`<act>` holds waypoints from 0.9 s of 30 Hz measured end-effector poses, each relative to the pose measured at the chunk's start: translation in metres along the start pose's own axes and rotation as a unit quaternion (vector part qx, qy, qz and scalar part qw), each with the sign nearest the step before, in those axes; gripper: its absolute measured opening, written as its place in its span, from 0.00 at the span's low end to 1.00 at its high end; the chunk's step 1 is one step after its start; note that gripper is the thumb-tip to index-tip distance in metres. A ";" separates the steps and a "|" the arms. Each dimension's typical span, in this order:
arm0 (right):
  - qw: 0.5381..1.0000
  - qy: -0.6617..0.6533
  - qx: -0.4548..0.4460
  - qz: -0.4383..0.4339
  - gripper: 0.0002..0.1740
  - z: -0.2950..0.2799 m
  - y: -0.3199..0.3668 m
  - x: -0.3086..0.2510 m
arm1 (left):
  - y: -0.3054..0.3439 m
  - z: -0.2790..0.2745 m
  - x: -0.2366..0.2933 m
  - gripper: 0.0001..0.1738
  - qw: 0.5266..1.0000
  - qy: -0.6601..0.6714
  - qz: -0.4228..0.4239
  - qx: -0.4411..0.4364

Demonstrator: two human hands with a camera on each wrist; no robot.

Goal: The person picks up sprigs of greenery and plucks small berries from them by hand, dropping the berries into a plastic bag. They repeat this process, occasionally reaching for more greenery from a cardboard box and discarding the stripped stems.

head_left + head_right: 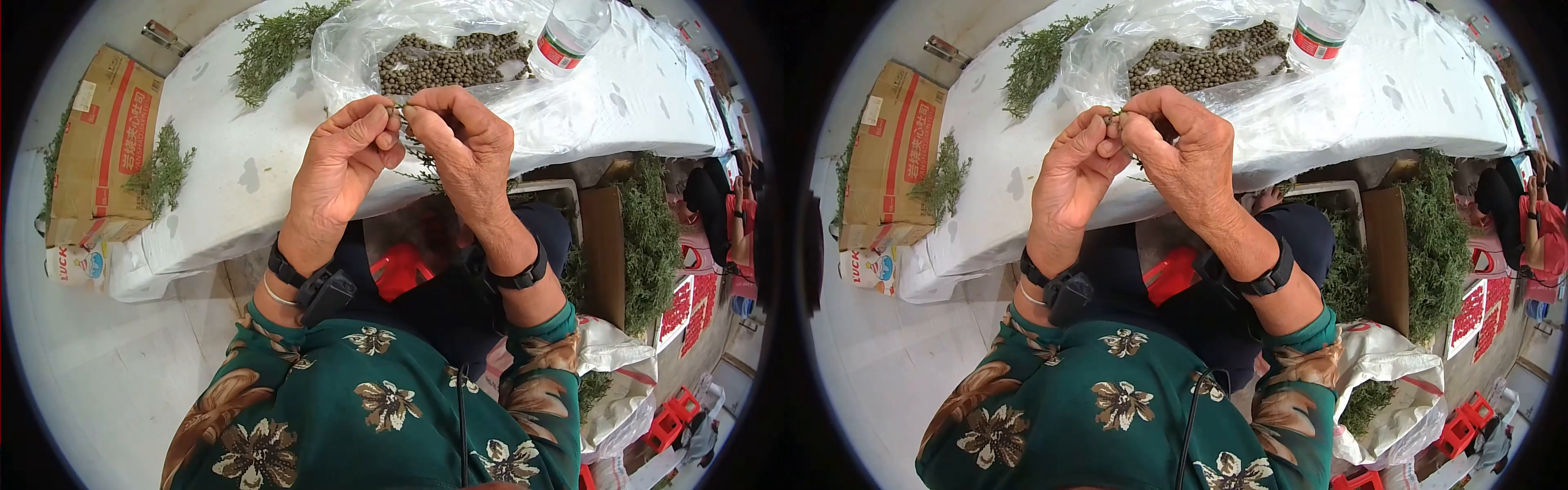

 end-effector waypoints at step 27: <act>0.999 0.038 0.007 -0.028 0.04 0.002 0.002 -0.005 | -0.001 -0.006 -0.005 0.09 1.000 0.011 -0.004 0.011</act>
Point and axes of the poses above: each hand's wrist, its own y-axis away from the middle knuckle, its own z-axis out of the palm, x = y × z, the point moved 9 cm from there along -y, towards the middle knuckle, and after that the axes turned 9 degrees about z, right-handed, at the moved point
